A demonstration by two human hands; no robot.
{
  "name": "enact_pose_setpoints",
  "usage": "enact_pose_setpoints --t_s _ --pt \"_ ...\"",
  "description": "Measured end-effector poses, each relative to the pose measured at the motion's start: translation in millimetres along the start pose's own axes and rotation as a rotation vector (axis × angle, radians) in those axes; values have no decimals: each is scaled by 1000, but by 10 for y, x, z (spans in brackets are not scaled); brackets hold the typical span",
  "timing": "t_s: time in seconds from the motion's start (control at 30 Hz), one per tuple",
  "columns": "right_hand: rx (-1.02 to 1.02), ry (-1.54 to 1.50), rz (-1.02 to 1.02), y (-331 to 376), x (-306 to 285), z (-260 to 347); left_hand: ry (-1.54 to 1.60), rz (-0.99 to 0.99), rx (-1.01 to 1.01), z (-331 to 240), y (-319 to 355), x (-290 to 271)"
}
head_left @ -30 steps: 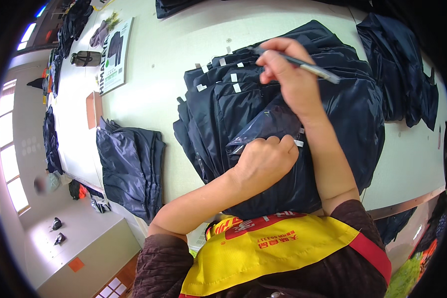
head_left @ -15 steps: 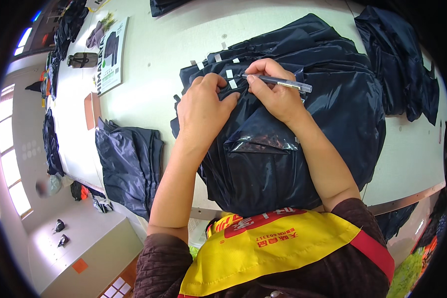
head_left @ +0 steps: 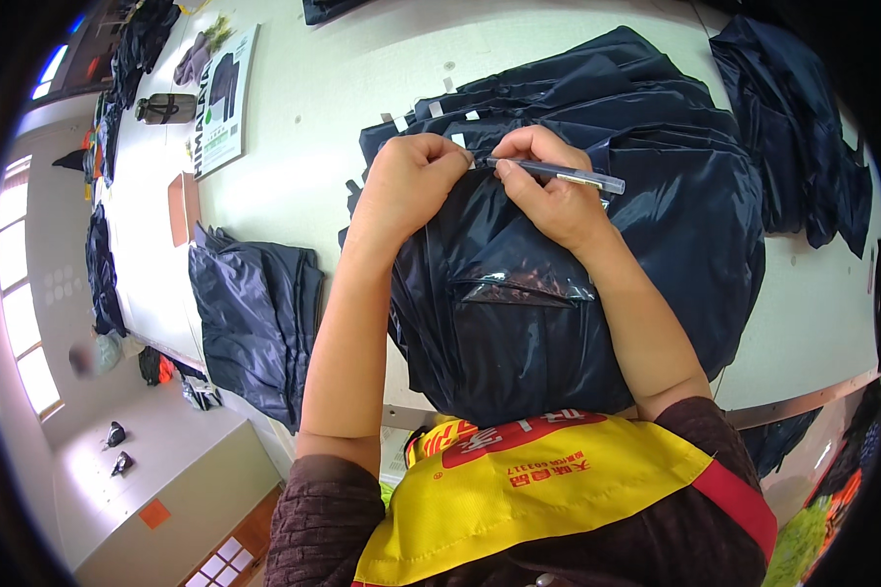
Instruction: The person folds a dark garment on a white table, stacks it with other folded items, and then uses a pen to write on small white tags attached to the garments. The person handles the garments and tags one at a time.
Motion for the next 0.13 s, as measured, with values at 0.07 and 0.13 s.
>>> enact_pose_setpoints --t_s 0.07,0.13 --pt "-6 33 19 -6 4 17 26 7 -4 45 -35 4" --pt "-26 73 30 -8 12 35 69 20 -16 67 -60 4"
Point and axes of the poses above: each hand's wrist, its own y-axis away from the middle knuckle, its own x-axis out of the palm, z = x × y, the point moved 2 cm from there along -y, towards the middle knuckle, and after that the axes turned 11 degrees about -x, right-handed, at the moved point
